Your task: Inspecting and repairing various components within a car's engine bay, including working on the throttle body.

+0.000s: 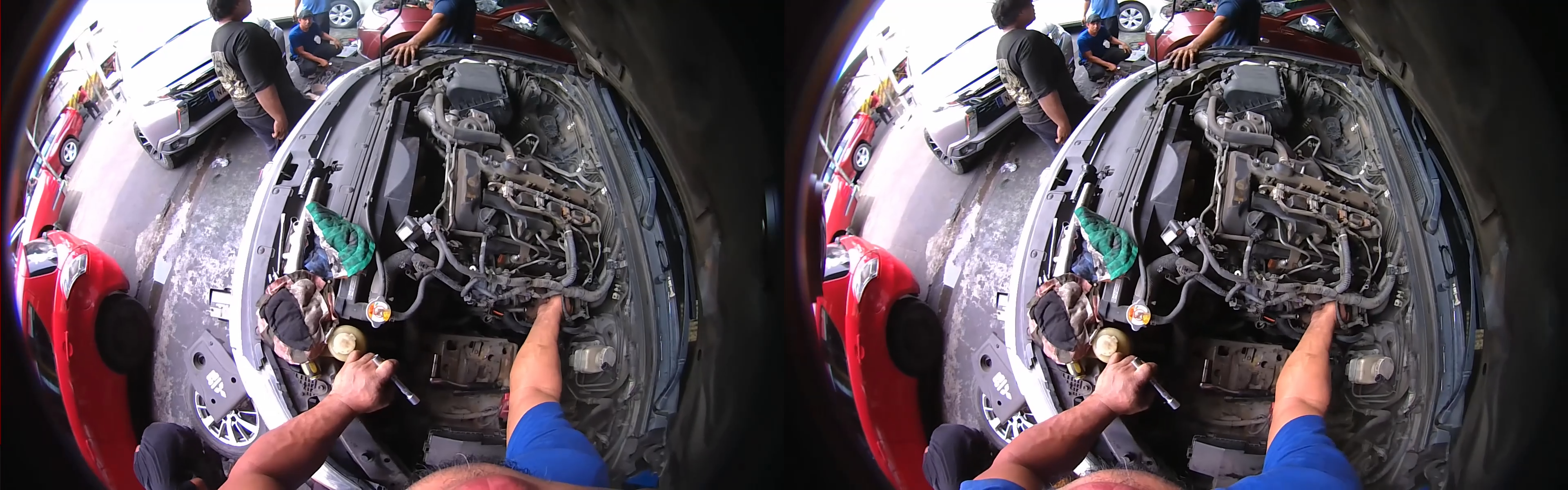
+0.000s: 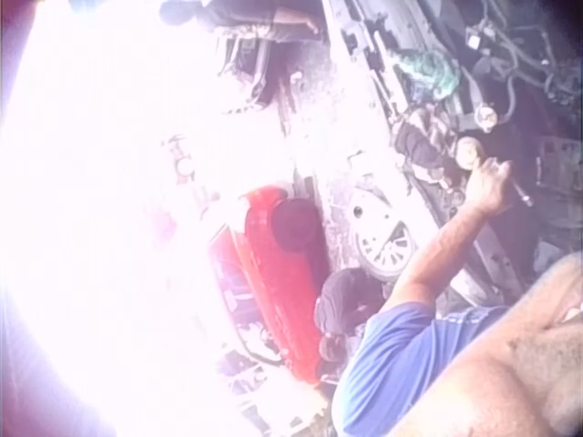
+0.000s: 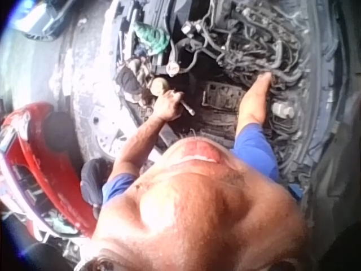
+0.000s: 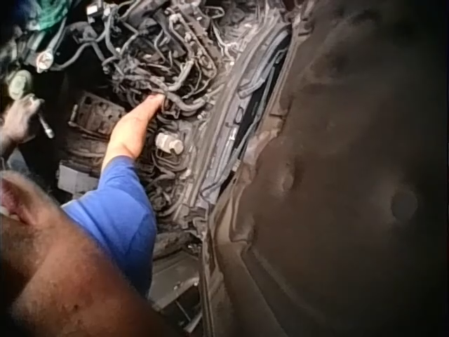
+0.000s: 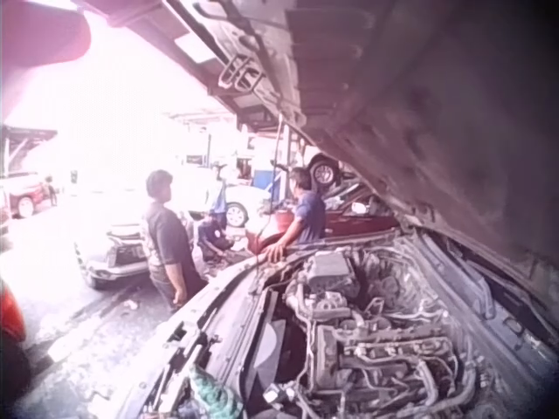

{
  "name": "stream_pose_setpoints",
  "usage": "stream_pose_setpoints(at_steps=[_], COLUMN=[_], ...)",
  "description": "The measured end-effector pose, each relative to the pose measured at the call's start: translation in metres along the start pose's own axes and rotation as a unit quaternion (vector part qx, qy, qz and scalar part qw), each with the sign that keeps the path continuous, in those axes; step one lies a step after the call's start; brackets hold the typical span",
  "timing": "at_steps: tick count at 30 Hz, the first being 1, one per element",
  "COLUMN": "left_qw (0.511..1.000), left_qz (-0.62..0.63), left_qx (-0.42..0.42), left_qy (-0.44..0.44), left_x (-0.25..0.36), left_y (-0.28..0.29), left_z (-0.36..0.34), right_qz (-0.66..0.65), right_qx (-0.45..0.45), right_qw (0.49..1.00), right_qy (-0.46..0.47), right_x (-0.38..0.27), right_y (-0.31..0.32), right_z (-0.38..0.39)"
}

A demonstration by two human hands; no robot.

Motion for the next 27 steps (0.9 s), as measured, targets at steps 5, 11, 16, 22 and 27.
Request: stream_pose_setpoints(at_steps=[5, 11, 16, 22, 27], left_qw=[1.0, 1.0, 1.0, 1.0, 1.0], left_qz=[-0.005, 0.001, -0.003, -0.006, 0.003], left_qx=[-0.014, -0.007, -0.014, 0.007, -0.003], left_qy=[0.007, 0.003, 0.011, 0.001, 0.007], left_x=[0.0, 0.0, -0.001, 0.002, 0.002], left_y=[0.001, 0.003, -0.001, 0.003, 0.001], left_z=[-0.001, -0.004, -0.003, 0.0, 0.002], right_qz=[-0.005, -0.017, -0.022, -0.031, -0.039], right_qx=[-0.02, -0.048, -0.073, -0.103, -0.117], right_qw=[1.0, 0.999, 0.997, 0.994, 0.992], right_qy=[-0.01, -0.019, -0.022, -0.03, -0.032], right_x=[0.011, 0.014, 0.018, 0.014, 0.018], right_y=[0.001, -0.01, -0.012, -0.022, -0.018], right_z=[0.005, 0.005, 0.007, 0.006, 0.008])
Point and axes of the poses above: each hand's wrist, its own z-axis away from the middle knuckle, its own y-axis out of the back of the hand, x = y × z, the point moved 8 cm from there along -z, towards the middle knuckle, and after that the axes turned 12 degrees about -y, right-handed, at the moved point
